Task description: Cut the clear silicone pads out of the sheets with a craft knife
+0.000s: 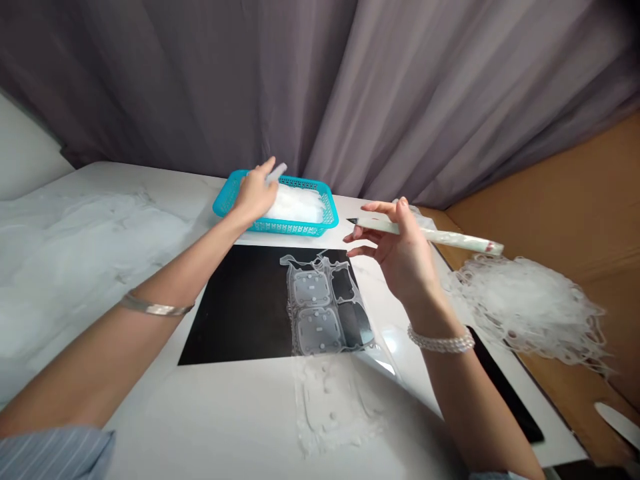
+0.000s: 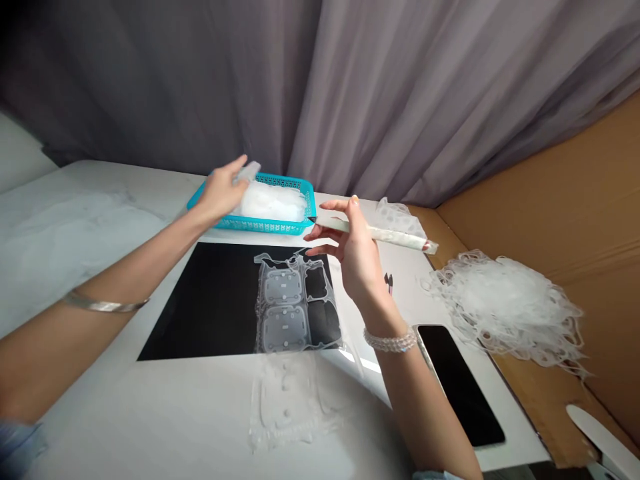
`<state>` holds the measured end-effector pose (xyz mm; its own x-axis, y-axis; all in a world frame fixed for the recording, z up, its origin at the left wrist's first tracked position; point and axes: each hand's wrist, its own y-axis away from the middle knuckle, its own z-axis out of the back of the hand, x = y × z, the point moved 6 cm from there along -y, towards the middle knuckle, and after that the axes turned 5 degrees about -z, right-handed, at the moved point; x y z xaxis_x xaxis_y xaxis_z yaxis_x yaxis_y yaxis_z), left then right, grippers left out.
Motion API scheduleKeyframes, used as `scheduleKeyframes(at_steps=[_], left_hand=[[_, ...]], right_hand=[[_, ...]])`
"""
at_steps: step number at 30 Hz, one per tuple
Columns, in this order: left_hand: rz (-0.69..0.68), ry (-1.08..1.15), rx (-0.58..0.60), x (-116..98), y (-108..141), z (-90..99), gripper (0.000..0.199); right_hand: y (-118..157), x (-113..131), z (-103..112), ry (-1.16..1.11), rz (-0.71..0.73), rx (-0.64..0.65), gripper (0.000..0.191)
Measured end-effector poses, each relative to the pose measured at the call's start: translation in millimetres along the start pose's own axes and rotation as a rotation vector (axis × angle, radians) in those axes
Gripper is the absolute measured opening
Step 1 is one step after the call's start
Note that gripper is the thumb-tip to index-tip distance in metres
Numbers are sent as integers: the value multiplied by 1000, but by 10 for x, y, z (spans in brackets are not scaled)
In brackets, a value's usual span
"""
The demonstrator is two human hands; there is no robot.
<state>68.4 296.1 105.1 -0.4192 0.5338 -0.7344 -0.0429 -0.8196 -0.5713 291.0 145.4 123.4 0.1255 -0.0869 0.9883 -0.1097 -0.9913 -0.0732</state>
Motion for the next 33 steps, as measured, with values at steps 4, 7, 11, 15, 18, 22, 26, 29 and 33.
scheduleKeyframes(at_steps=[4,7,11,15,18,22,26,29,33], left_hand=[[-92,-322,293,-76,291,-204,79],[-385,-325,477,-339,957,-166,60],[-609,-404,827,-402,1822,-58,44],[-657,-471,917,-339,2149,3,48],[-646,-487,905,-352,2180,-5,51],[-621,-441,904,-423,2192,29,47],[-606,-331,905,-503,2231,128,39],[-615,-267,895,-558,2271,179,38],[-668,-258,856,-595,2319,193,40]], right_hand=[[28,-8,19,25,54,-47,38],[72,-36,-36,104,52,-22,31],[184,-213,-164,225,20,28,34],[382,-586,-284,471,-64,52,34],[561,-816,-357,611,-110,59,32],[781,-925,-460,622,-145,64,32],[918,-914,-512,622,-163,102,30],[891,-856,-466,623,-180,127,31],[555,-644,-391,751,9,82,34]])
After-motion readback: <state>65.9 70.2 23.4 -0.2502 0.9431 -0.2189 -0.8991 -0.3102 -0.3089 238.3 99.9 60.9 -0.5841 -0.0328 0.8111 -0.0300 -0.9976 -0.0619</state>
